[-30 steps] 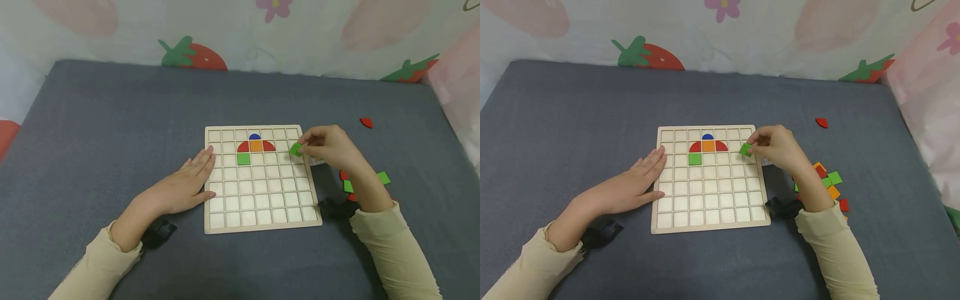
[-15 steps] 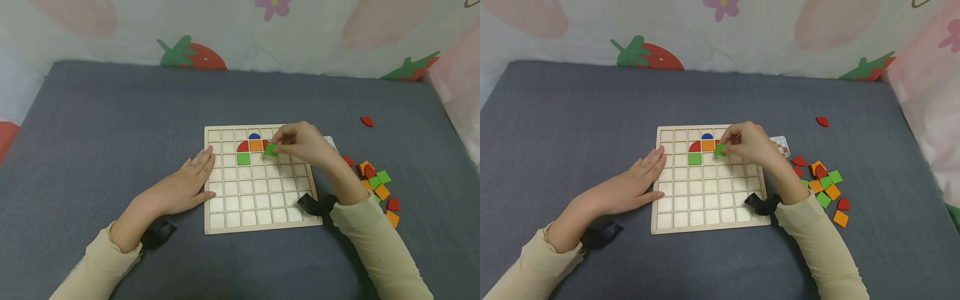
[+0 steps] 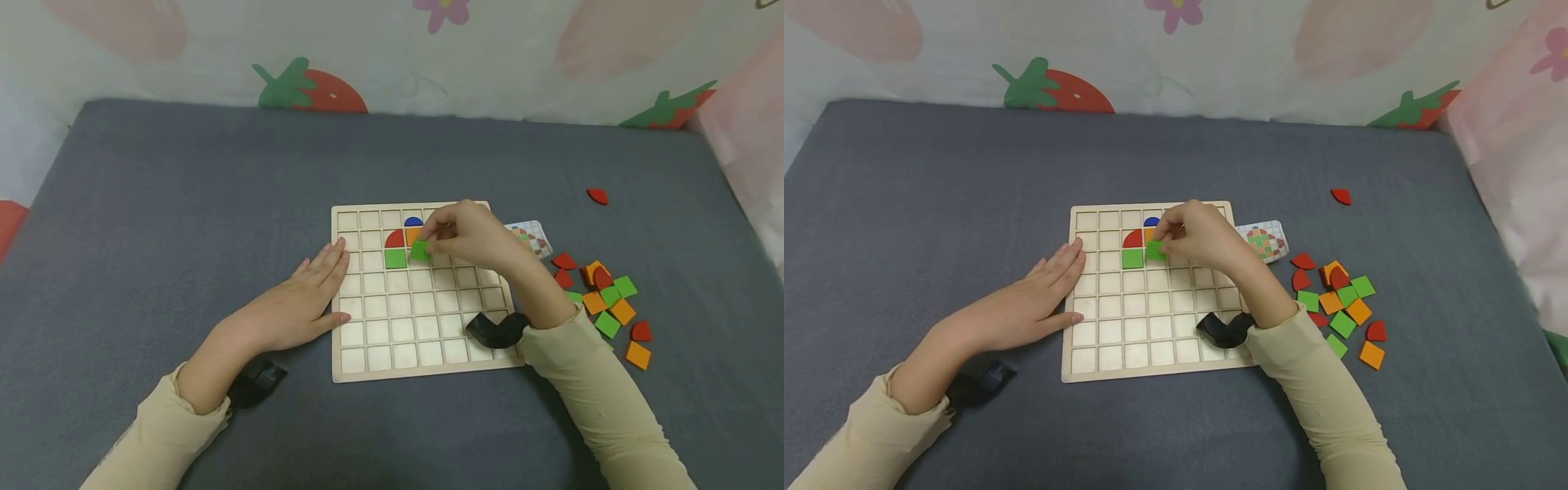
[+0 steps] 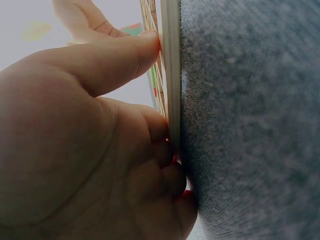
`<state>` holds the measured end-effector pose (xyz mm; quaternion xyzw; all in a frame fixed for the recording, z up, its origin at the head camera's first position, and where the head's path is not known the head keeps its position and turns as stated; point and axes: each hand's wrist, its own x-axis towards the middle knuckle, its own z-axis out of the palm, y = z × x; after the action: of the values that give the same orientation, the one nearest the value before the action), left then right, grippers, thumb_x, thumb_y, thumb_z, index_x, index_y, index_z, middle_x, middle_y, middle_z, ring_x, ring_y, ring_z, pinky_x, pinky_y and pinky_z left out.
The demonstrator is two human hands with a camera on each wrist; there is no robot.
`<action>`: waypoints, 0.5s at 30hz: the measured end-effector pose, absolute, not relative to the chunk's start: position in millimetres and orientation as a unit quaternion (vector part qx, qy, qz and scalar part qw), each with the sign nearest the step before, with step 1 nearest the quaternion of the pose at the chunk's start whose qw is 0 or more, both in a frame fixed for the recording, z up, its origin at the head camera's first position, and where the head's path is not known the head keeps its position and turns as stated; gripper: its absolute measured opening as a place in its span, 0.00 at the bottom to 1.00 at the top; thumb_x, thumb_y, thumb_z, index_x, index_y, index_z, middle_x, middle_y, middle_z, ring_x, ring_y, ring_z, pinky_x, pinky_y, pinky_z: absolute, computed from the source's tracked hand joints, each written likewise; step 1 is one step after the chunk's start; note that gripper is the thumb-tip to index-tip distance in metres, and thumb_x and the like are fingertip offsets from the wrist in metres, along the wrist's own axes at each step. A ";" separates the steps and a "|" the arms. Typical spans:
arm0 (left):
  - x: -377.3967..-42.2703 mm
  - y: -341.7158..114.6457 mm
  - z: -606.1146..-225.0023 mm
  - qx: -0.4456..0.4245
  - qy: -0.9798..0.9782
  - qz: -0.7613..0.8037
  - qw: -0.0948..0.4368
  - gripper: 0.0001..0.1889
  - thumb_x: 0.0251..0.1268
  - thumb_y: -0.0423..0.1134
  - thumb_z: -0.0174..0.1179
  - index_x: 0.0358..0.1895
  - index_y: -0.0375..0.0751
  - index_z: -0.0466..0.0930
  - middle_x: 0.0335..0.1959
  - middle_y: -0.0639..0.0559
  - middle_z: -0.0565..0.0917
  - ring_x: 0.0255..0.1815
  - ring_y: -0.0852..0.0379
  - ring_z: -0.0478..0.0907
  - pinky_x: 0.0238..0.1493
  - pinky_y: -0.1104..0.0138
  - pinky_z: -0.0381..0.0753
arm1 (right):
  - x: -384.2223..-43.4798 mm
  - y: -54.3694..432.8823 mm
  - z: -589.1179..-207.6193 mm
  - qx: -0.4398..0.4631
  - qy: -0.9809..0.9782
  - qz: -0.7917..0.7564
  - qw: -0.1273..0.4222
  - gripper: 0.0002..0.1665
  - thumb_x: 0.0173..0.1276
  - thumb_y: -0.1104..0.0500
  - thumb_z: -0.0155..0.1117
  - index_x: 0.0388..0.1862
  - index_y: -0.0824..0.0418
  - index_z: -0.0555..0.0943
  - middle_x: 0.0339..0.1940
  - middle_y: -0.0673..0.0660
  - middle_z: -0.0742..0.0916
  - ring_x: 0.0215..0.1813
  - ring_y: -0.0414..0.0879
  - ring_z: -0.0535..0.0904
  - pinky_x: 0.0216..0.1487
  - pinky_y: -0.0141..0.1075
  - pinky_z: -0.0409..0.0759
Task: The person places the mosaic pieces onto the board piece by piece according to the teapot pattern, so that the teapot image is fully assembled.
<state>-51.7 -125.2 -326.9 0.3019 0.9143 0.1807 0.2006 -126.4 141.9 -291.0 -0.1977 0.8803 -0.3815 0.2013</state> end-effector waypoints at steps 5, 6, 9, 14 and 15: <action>-51.1 -125.6 -325.1 0.302 0.914 0.182 0.200 0.42 0.71 0.48 0.52 0.73 0.29 0.37 0.75 0.39 0.33 0.75 0.45 0.31 0.71 0.48 0.42 | -126.9 140.7 -294.3 -0.201 0.879 -0.381 0.203 0.05 0.58 0.70 0.68 0.34 0.66 0.84 0.33 0.57 0.86 0.35 0.47 0.81 0.39 0.38 0.78; -50.9 -125.5 -324.7 0.302 0.914 0.183 0.201 0.42 0.71 0.48 0.52 0.73 0.29 0.37 0.75 0.38 0.34 0.75 0.45 0.31 0.71 0.48 0.42 | -127.0 140.4 -295.0 -0.200 0.879 -0.381 0.204 0.04 0.58 0.70 0.68 0.34 0.66 0.84 0.33 0.57 0.86 0.35 0.47 0.81 0.39 0.38 0.78; -50.4 -125.2 -324.1 0.300 0.914 0.185 0.201 0.42 0.71 0.48 0.52 0.73 0.29 0.37 0.75 0.38 0.34 0.75 0.45 0.31 0.71 0.48 0.42 | -127.9 140.4 -297.6 -0.199 0.881 -0.376 0.206 0.04 0.58 0.69 0.68 0.33 0.66 0.85 0.32 0.56 0.86 0.35 0.47 0.81 0.39 0.38 0.78; -50.4 -124.2 -324.9 0.299 0.915 0.186 0.199 0.42 0.70 0.48 0.52 0.73 0.29 0.38 0.75 0.39 0.34 0.75 0.45 0.32 0.71 0.48 0.42 | -129.3 141.6 -300.6 -0.203 0.888 -0.363 0.196 0.03 0.58 0.69 0.68 0.33 0.66 0.85 0.32 0.56 0.87 0.35 0.47 0.81 0.40 0.39 0.78; -50.6 -124.1 -325.1 0.299 0.915 0.185 0.199 0.42 0.70 0.48 0.52 0.73 0.29 0.38 0.75 0.39 0.34 0.75 0.45 0.32 0.71 0.48 0.42 | -129.5 142.0 -301.1 -0.204 0.889 -0.362 0.194 0.03 0.58 0.69 0.68 0.33 0.66 0.85 0.32 0.56 0.87 0.35 0.47 0.81 0.40 0.39 0.78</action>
<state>-50.6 -124.1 -325.1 0.2992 0.9147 0.1852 0.1988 -129.5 142.0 -301.1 -0.2038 0.8889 -0.3616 0.1939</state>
